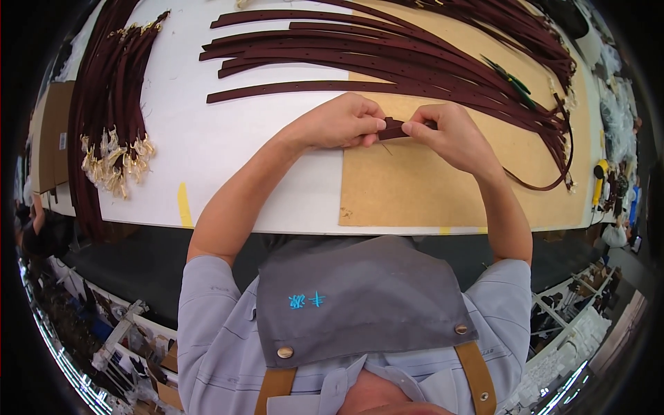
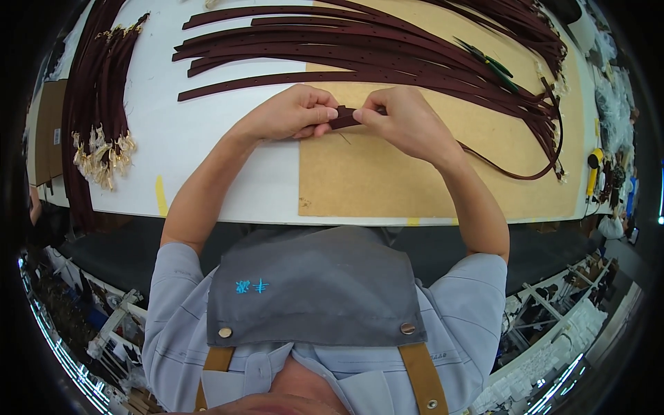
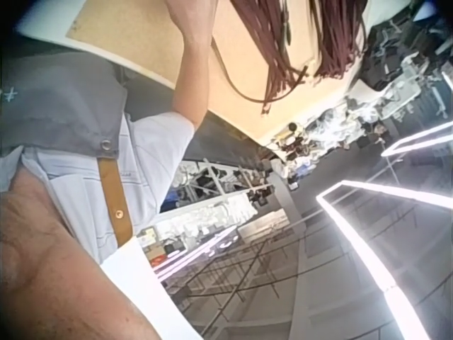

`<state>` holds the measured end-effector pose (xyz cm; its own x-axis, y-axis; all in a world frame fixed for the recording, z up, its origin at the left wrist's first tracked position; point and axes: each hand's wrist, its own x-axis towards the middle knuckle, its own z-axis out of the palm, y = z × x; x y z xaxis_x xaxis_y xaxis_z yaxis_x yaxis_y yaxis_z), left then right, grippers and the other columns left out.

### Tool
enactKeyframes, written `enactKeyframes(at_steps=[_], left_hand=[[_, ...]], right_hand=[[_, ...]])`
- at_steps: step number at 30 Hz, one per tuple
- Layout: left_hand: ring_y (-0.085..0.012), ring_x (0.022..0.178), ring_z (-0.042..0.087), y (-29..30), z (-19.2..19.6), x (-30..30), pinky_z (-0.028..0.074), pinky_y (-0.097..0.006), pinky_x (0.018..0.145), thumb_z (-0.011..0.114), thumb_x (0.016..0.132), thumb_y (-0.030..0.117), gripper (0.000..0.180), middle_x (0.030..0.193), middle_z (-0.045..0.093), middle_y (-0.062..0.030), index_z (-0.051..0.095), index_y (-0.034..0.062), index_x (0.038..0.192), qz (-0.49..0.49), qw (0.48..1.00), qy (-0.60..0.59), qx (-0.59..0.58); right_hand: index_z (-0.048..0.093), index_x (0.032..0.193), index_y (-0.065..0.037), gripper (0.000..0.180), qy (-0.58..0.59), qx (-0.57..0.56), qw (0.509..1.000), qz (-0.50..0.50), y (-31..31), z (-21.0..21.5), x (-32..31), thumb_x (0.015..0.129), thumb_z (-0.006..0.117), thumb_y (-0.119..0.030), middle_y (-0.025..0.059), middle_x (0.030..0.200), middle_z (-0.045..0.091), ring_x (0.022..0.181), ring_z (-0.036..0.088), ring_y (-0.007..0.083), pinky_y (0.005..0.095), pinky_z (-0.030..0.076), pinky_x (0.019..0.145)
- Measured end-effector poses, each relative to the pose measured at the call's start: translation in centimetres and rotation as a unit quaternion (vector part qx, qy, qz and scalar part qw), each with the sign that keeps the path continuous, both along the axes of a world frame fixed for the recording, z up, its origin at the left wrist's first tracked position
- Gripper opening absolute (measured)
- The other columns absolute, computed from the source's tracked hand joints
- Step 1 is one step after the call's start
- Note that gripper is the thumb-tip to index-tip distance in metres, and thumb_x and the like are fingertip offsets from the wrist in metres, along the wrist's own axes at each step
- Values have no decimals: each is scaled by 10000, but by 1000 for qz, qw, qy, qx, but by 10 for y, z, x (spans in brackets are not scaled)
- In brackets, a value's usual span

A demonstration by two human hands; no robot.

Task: Assemble hardware components onto leather straps and organize them on a workspace.

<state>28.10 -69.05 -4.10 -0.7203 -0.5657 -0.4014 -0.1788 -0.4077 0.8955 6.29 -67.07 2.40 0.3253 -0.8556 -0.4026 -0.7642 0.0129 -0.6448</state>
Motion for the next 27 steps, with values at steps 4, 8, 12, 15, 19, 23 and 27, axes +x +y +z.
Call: enactKeyframes(at_steps=[4,8,12,15,19,23,27], left_hand=[[-20,478,396,0,4,-2,295,-195,428,533,968,160,164,646,563,23,596,13,932,-14,1000,-8,-18],[-24,484,389,0,-1,-2,298,-197,437,532,968,163,168,651,557,27,598,11,941,-25,999,-35,-31],[-21,493,386,3,2,-3,297,-196,440,532,967,166,166,648,548,33,602,16,948,-31,998,-43,-45],[-20,506,386,1,1,-2,305,-197,453,535,968,167,171,646,537,38,609,13,976,-40,996,-53,-53],[-24,524,389,1,-4,-3,319,-198,475,538,967,165,181,649,530,42,611,4,1007,-50,995,-49,-66],[-28,555,414,1,0,-2,334,-204,501,578,945,167,182,669,543,38,616,3,1014,-52,993,-65,-85],[-53,612,462,2,4,-2,376,-220,559,648,881,161,206,691,568,25,617,7,1014,-45,981,-54,-181]], right_hand=[[651,784,25,270,37,0,994,-100,-2,9,-19,875,644,-229,12,568,509,553,437,70,282,347,496],[652,791,24,269,53,-14,997,-53,-1,5,-14,875,638,-231,11,572,514,552,434,66,274,341,494],[654,799,23,268,19,6,1000,-3,-1,9,-10,882,629,-231,1,572,494,549,415,69,274,333,490],[655,810,16,254,-8,38,999,12,-7,1,-10,891,623,-223,-12,578,477,551,402,68,267,326,489],[650,822,-4,231,-67,49,997,-5,1,-22,-5,907,619,-217,-35,593,468,558,395,54,247,320,492],[632,805,-12,228,-83,62,994,-29,3,-22,3,907,632,-216,-44,604,471,559,392,51,250,323,493],[611,815,-21,210,-116,48,991,-49,7,-38,2,892,661,-210,-34,647,504,599,429,66,250,354,531]])
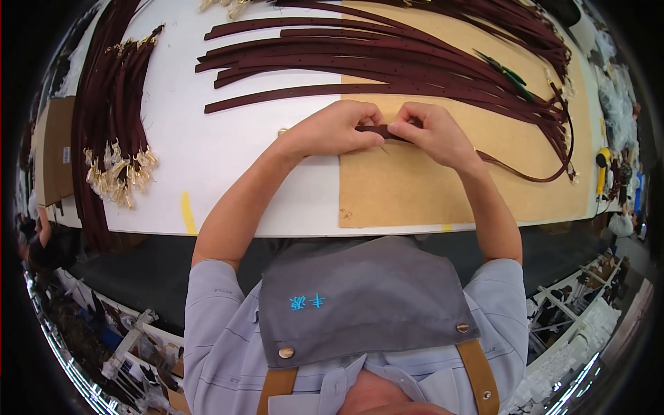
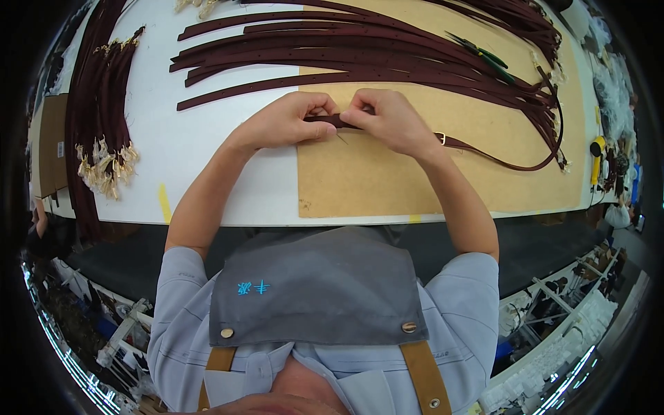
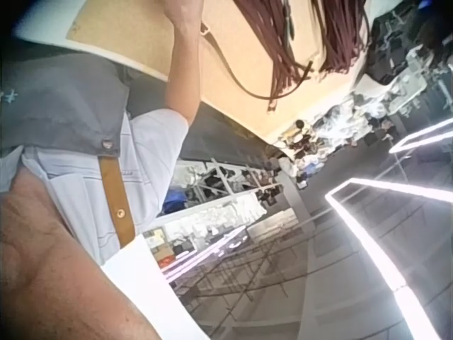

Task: Assemble hardware components onto leather straps and organize them on a workspace.

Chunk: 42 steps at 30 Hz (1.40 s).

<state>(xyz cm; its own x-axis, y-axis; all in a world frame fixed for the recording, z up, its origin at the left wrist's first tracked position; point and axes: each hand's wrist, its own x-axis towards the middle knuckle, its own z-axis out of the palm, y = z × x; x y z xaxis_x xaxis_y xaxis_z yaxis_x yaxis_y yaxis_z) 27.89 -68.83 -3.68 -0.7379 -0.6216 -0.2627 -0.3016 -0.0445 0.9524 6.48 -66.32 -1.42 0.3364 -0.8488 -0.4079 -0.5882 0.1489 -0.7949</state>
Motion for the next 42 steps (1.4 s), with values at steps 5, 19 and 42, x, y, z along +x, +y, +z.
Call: enactKeyframes(at_steps=[5,19,42], left_hand=[[-98,722,517,0,13,7,430,-257,653,690,831,136,259,785,604,-22,617,-6,1034,31,995,-48,-87],[-270,866,554,-4,7,35,456,-361,764,766,757,120,252,894,590,-93,683,23,974,113,875,-79,-464],[-120,788,561,0,25,36,479,-270,756,619,927,161,204,902,642,-64,606,-2,1048,50,987,-110,-108]], right_hand=[[583,923,-14,240,5,-242,969,53,-1,1,-3,816,724,-177,45,874,575,801,518,145,290,442,736],[578,958,-30,193,-123,11,992,-24,-4,-19,-52,843,718,-96,-51,804,534,739,475,32,200,411,672],[626,989,23,218,-52,-160,985,32,-10,-5,-21,811,721,-57,59,917,657,827,588,140,255,470,756]])
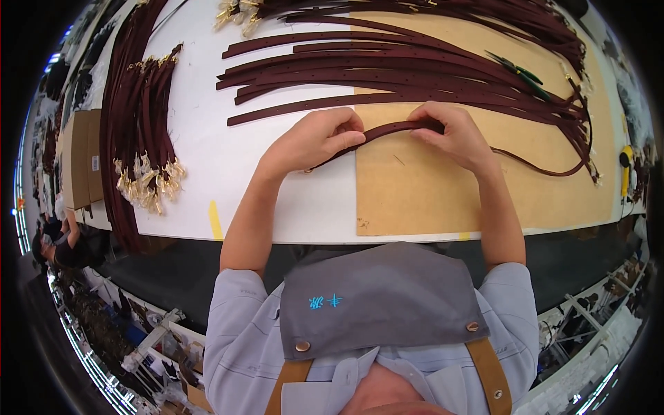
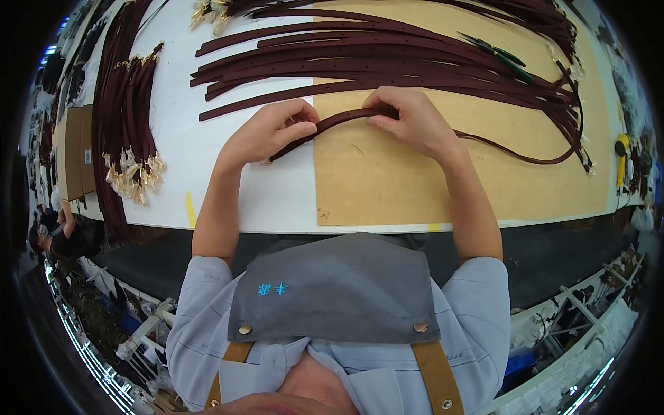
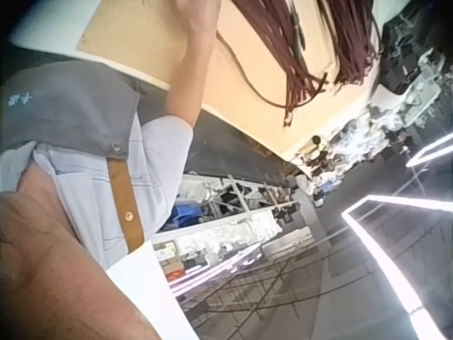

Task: Assemble hardware components onto leather straps and organize them on a workspace.

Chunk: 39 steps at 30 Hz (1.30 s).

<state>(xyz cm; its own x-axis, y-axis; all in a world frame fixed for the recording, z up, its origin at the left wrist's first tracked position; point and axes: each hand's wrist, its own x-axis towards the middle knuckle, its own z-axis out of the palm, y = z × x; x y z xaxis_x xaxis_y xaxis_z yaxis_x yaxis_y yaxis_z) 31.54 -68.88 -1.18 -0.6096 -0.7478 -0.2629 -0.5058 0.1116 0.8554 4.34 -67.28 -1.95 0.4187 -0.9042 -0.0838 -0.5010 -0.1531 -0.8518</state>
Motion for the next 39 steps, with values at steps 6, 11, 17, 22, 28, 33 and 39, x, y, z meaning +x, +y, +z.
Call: enactKeyframes(at_steps=[6,11,17,22,28,33,39], left_hand=[[-98,753,562,2,-8,10,456,-230,603,625,911,166,190,832,597,-7,593,24,1032,21,998,42,48],[-51,598,488,9,-15,-5,386,-202,525,633,899,137,172,746,533,13,550,24,1000,33,971,133,197],[-41,599,454,9,-15,-10,379,-202,526,639,876,117,167,731,519,26,556,18,980,37,959,136,247],[-43,613,459,7,-13,-9,392,-203,534,641,864,125,171,723,516,31,570,15,974,15,967,107,230],[-52,630,482,-5,-14,8,417,-210,546,634,872,152,177,723,533,25,591,11,969,17,972,84,220],[-88,632,530,4,-10,-21,467,-245,572,640,919,323,350,774,621,-25,648,-17,1004,-7,987,55,154],[-65,565,471,3,-15,-51,373,-232,512,650,895,293,300,631,548,12,669,-2,845,13,995,33,98]], right_hand=[[644,996,-3,231,-41,8,996,-77,2,-5,-26,791,740,-48,25,903,658,820,592,96,253,485,743],[642,1036,-9,304,-38,16,999,-12,9,4,8,772,767,-93,62,922,665,805,619,148,286,505,723],[658,1006,-22,309,-35,-40,996,71,13,-12,30,752,792,-136,103,902,670,799,641,215,306,504,698],[664,992,-26,308,-48,-41,995,78,13,-15,30,735,807,-117,84,881,669,792,635,178,290,494,691],[661,974,-19,284,-11,16,999,26,6,-8,15,742,800,-106,74,885,662,795,623,167,287,493,696],[649,988,-13,292,-48,-44,997,43,8,-17,16,747,790,-97,71,909,671,792,629,146,278,497,717],[651,981,-7,298,-51,47,998,15,12,-4,3,743,797,-110,41,857,659,774,599,105,263,487,709]])
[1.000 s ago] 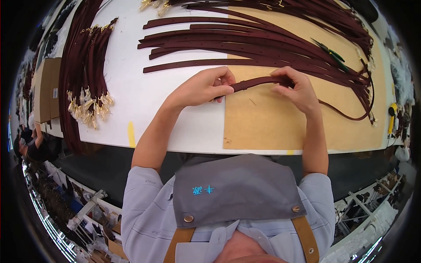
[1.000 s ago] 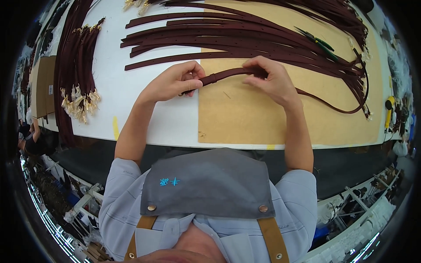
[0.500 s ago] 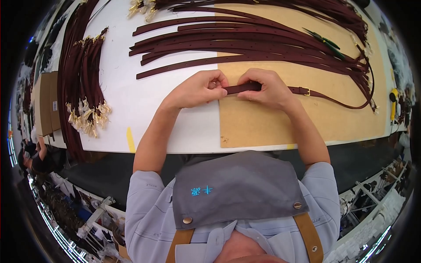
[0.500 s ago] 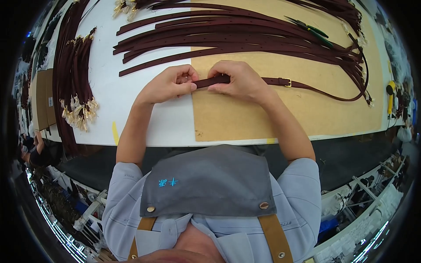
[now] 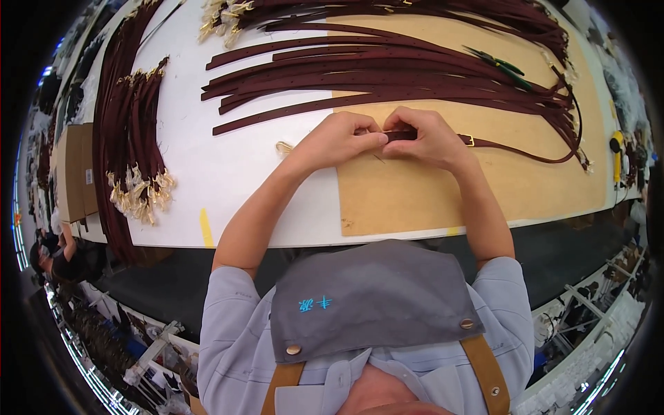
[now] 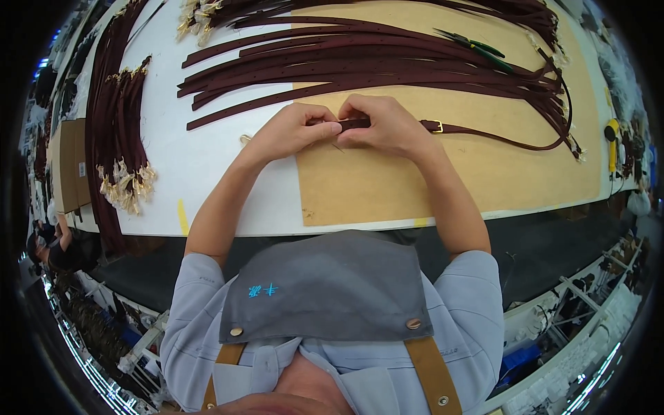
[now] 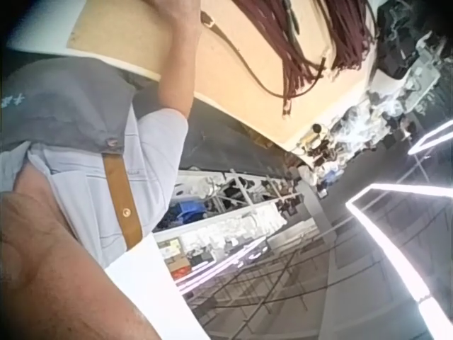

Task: Assemble hardware components onto leather straps and organize them on a workspace.

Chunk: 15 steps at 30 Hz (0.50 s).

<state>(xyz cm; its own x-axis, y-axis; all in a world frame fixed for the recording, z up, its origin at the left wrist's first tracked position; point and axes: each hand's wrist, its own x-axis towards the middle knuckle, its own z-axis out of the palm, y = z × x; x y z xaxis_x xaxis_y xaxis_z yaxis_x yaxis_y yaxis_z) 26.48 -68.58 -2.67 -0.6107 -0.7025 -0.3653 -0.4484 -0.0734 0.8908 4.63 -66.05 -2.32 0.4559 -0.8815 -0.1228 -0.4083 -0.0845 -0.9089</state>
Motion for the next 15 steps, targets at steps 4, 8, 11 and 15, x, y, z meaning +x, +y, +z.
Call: enactKeyframes(at_steps=[4,8,11,15], left_hand=[[-57,558,440,-5,2,14,350,-247,500,658,863,248,250,617,528,24,671,4,814,31,997,26,66],[-29,528,414,-3,1,21,309,-215,474,652,879,217,185,621,513,48,663,37,838,23,998,27,44],[-29,525,424,-13,12,39,320,-203,474,646,882,198,172,626,529,39,658,26,875,11,997,11,71],[-36,558,462,-20,11,68,381,-207,501,611,907,170,203,665,582,13,645,-17,978,13,997,-22,79]], right_hand=[[661,901,13,238,59,30,997,-44,2,2,-36,755,789,-124,58,789,635,717,557,117,275,458,657],[662,917,9,254,53,8,998,-24,2,3,-38,737,799,-108,26,809,653,756,574,93,253,465,679],[668,941,17,264,56,-19,997,-51,-1,2,-51,742,794,-104,36,857,659,796,580,102,251,467,716],[669,980,15,284,71,14,994,-88,-3,-2,-66,735,783,-74,53,822,657,767,587,120,271,478,710]])
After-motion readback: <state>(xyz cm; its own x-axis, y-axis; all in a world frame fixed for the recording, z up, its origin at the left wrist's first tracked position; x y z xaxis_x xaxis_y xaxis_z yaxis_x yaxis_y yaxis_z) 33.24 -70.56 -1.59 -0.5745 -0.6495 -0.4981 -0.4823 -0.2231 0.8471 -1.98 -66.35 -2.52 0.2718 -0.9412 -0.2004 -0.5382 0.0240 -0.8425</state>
